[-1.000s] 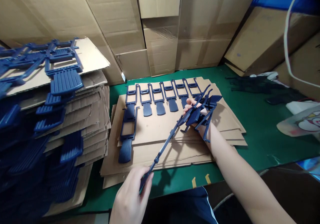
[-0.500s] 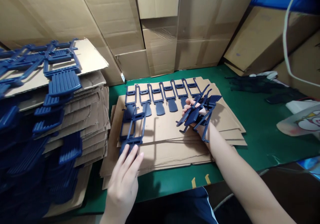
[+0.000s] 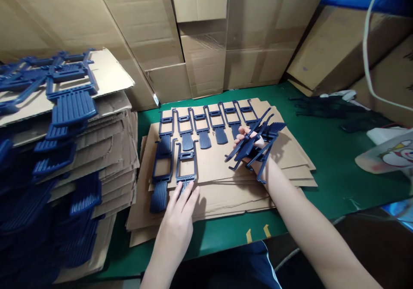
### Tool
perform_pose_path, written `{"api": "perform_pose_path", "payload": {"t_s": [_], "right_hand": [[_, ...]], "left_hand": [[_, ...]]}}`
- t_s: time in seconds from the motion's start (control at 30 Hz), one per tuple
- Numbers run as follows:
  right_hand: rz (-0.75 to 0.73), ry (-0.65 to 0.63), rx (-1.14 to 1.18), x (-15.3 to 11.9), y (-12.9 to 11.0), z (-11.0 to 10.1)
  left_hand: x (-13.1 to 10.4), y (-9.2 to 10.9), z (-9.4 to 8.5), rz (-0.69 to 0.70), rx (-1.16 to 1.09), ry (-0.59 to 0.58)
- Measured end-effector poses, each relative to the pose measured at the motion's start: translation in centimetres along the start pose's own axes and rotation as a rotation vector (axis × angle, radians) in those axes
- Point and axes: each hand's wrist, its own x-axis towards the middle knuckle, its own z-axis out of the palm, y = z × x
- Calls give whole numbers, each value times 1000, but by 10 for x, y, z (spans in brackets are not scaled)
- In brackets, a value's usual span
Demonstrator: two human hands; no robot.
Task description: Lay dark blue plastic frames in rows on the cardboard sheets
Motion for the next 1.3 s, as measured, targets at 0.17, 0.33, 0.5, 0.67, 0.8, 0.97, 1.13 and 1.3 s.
{"api": "perform_pose_path", "payload": {"t_s": [0.17, 0.33, 0.5, 0.67, 0.8, 0.97, 1.13, 1.3], "right_hand": [[-48, -37, 3, 1, 2, -4], [-22, -40, -2, 1, 2, -6], [-2, -8, -35, 0, 0, 1], [53, 99, -225, -2, 1, 13], [104, 92, -410, -8, 13, 24], [96, 18, -426, -14, 30, 30], [154, -124, -428, -16, 31, 29], [275, -159, -475, -21, 26, 34]], "left_hand": [[3, 5, 5, -38, -6, -74], [7, 2, 7, -53, 1, -132], [7, 3, 1, -104, -5, -170], [15, 18, -9, -137, -245, 94], [44, 36, -18, -447, -685, 51], [70, 45, -18, -787, -1063, -315], [64, 36, -4, -1018, -1530, -111], [63, 33, -5, -1172, -1822, 160]]}}
